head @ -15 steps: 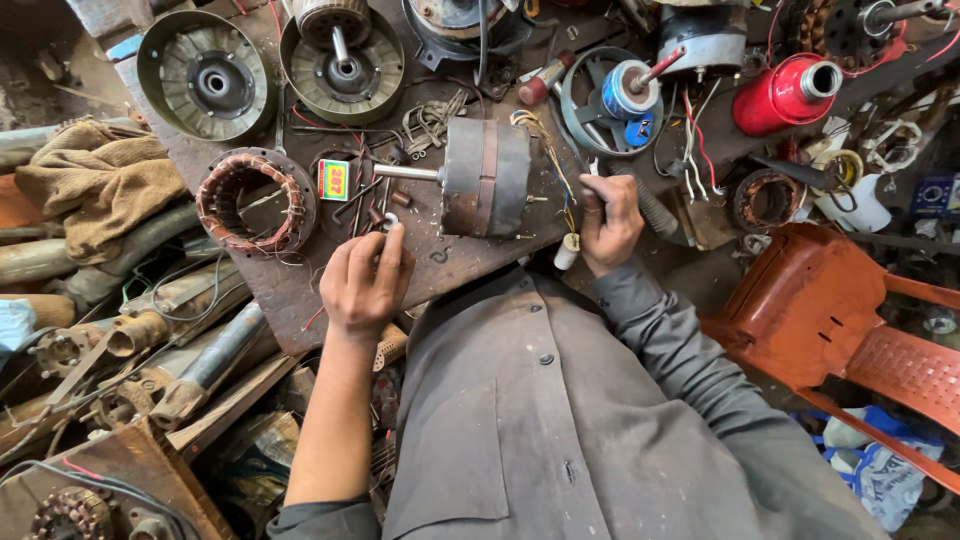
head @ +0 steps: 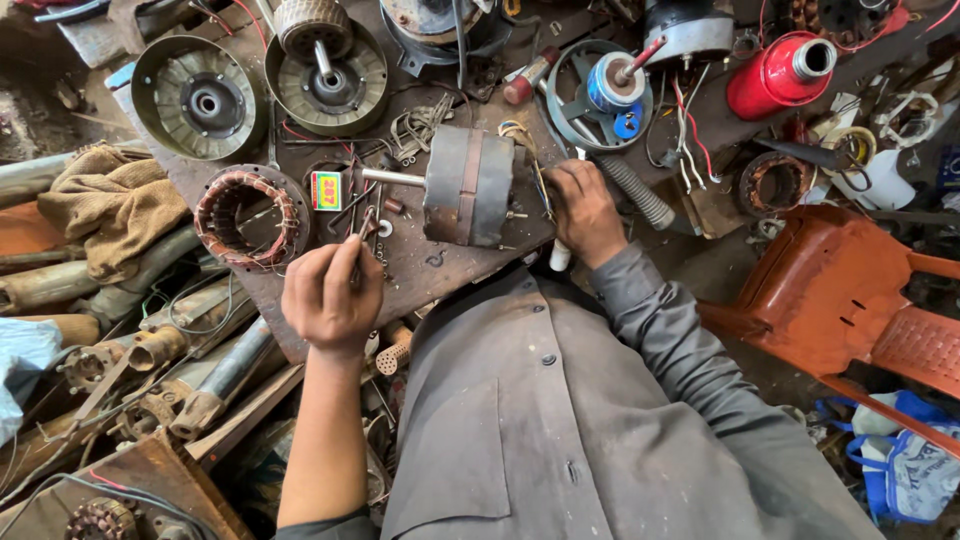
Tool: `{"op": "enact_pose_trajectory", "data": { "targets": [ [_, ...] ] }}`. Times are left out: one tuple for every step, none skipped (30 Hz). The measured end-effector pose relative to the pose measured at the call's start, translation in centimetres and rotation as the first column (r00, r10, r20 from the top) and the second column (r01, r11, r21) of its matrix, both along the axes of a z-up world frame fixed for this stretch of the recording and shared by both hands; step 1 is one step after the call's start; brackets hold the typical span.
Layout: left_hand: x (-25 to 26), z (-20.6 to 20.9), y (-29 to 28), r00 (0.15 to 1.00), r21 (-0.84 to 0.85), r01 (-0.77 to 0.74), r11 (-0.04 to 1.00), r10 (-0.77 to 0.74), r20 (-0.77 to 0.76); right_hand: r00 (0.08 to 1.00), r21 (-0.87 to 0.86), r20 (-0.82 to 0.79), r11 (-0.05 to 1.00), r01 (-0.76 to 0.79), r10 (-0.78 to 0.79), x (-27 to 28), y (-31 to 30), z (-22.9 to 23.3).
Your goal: The person works on a disassembled electric motor rotor, using a wrench to tighten nuts on the shaft and adjusting the internal wiring. The person manipulates the rotor and tools on a cluttered workbench filled with various motor parts and tools.
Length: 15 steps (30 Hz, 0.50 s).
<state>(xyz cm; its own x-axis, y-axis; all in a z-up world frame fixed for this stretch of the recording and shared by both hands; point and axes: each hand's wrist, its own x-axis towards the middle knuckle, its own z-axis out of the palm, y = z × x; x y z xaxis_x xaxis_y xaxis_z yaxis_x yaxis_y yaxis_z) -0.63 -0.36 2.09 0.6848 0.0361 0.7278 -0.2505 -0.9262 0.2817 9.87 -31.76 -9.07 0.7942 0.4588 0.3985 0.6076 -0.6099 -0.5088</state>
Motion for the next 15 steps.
{"op": "enact_pose_trajectory", "data": {
  "targets": [
    [-0.2, 0.2, 0.0, 1.0, -0.021, -0.017, 1.0, 0.017, -0.004, 1.0, -0.01, -0.022, 1.0, -0.002, 0.002, 0.0, -0.1, -0.1],
    [-0.4, 0.4, 0.0, 0.999, -0.043, -0.034, 0.999, 0.034, -0.009, 0.999, -0.019, -0.044, 1.0, -0.005, 0.004, -0.1, -0.1, -0.1],
    [-0.6, 0.5, 0.0, 0.998, -0.07, -0.06, 0.996, 0.059, -0.013, 0.998, -0.011, -0.069, 1.0, -0.009, 0.009, 0.0, -0.2, 0.0],
    [-0.8, 0.6, 0.1, 0.996, -0.097, -0.086, 0.992, 0.085, -0.018, 0.996, -0.003, -0.093, 1.0, -0.014, 0.014, 0.1, -0.3, 0.0],
    [-0.9, 0.6, 0.0, 0.994, -0.125, -0.113, 0.986, 0.111, -0.023, 0.993, 0.004, -0.116, 1.0, -0.018, 0.019, 0.2, -0.3, 0.1],
    [-1.0, 0.7, 0.1, 0.992, -0.172, -0.123, 0.977, 0.121, -0.022, 0.994, -0.008, -0.106, 1.0, -0.024, 0.023, 0.2, -0.2, 0.2],
    [-1.1, 0.7, 0.1, 0.991, -0.219, -0.132, 0.967, 0.13, -0.024, 0.995, -0.021, -0.098, 0.999, -0.029, 0.027, 0.2, -0.2, 0.3],
    [-1.1, 0.7, 0.1, 0.99, -0.265, -0.141, 0.954, 0.139, -0.027, 0.995, -0.034, -0.09, 0.999, -0.033, 0.03, 0.1, -0.1, 0.4],
    [-1.2, 0.7, 0.0, 0.988, -0.283, -0.15, 0.947, 0.149, -0.026, 0.996, -0.04, -0.084, 0.999, -0.03, 0.027, 0.0, -0.1, 0.5],
    [-1.3, 0.8, 0.0, 0.987, -0.302, -0.159, 0.94, 0.159, -0.026, 0.997, -0.045, -0.077, 0.999, -0.027, 0.023, 0.0, 0.0, 0.6],
    [-1.3, 1.0, 0.0, 0.985, -0.319, -0.169, 0.933, 0.17, -0.024, 0.997, -0.05, -0.07, 0.998, -0.024, 0.021, 0.0, 0.1, 0.8],
    [-1.3, 1.1, -0.1, 0.984, -0.344, -0.175, 0.922, 0.176, -0.029, 0.998, -0.02, -0.054, 1.0, -0.023, 0.022, 0.0, 0.1, 1.1],
    [-1.4, 1.2, -0.2, 0.983, -0.368, -0.183, 0.912, 0.183, -0.036, 0.999, 0.012, -0.039, 1.0, -0.024, 0.024, -0.1, 0.2, 1.4],
    [-1.5, 1.3, -0.3, 0.981, -0.391, -0.19, 0.9, 0.189, -0.042, 0.999, 0.043, -0.024, 0.999, -0.024, 0.025, -0.1, 0.3, 1.8],
    [-1.5, 1.3, -0.4, 0.98, -0.398, -0.195, 0.896, 0.198, -0.033, 0.999, 0.077, -0.039, 0.997, -0.021, 0.024, -0.2, 0.2, 2.2]
  ]
}}
